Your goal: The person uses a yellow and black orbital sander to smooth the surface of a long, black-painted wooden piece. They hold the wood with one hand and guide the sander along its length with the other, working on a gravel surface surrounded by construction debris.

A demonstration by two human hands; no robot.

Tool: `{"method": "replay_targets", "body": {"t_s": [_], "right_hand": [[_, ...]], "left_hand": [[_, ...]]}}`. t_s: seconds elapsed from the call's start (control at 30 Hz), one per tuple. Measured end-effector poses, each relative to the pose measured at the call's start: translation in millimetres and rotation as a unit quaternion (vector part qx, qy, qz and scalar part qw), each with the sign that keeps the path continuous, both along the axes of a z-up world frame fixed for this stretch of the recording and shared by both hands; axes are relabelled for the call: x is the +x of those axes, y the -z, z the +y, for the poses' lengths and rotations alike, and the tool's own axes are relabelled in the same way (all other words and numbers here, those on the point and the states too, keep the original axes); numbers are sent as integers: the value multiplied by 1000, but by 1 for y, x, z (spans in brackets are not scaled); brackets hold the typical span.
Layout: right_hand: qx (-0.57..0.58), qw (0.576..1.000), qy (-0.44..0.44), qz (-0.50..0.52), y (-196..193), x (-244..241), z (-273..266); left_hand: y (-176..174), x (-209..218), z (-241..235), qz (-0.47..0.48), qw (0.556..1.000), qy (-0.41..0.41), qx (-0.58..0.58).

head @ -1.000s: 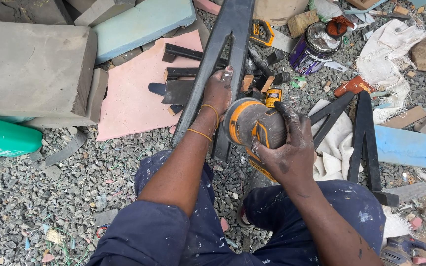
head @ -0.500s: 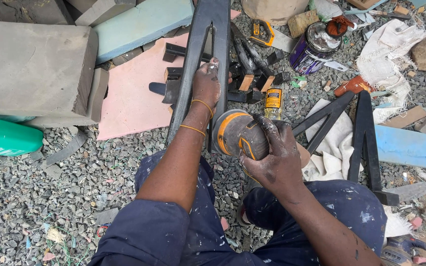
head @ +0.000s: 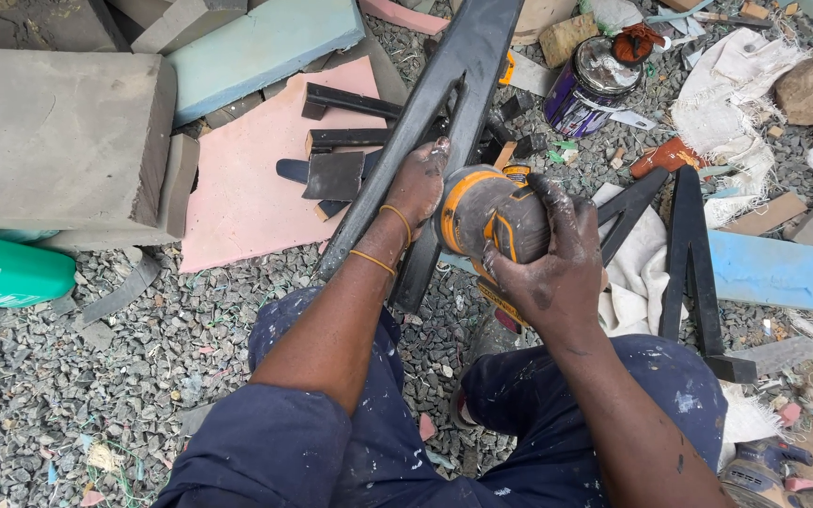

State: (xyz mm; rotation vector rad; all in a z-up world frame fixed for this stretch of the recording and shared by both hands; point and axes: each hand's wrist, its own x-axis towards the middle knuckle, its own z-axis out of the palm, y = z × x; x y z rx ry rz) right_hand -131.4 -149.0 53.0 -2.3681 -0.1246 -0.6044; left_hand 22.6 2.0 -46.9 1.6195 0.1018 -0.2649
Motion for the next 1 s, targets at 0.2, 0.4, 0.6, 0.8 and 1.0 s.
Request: {"method": "replay_targets", "body": {"t_s": [0.2, 0.4, 0.6, 0.8, 1.0], "right_hand": [[0, 999, 40, 15, 6, 19, -17], [-11, 997, 23, 69, 15, 7, -6], [-34, 997, 33, 56, 30, 7, -9], [-15, 998, 51, 27, 16, 26, -25], [-7, 996, 55, 71, 16, 22, -30]], "left_hand": [[-56, -42, -1, 41, 996, 74, -3], [-45, -36, -8, 53, 997, 42, -47], [-45, -33, -11, 60, 997, 51, -25], [-44, -35, -17, 86, 988, 128, 19], [-32, -20, -15, 81, 990, 74, -84]]}}
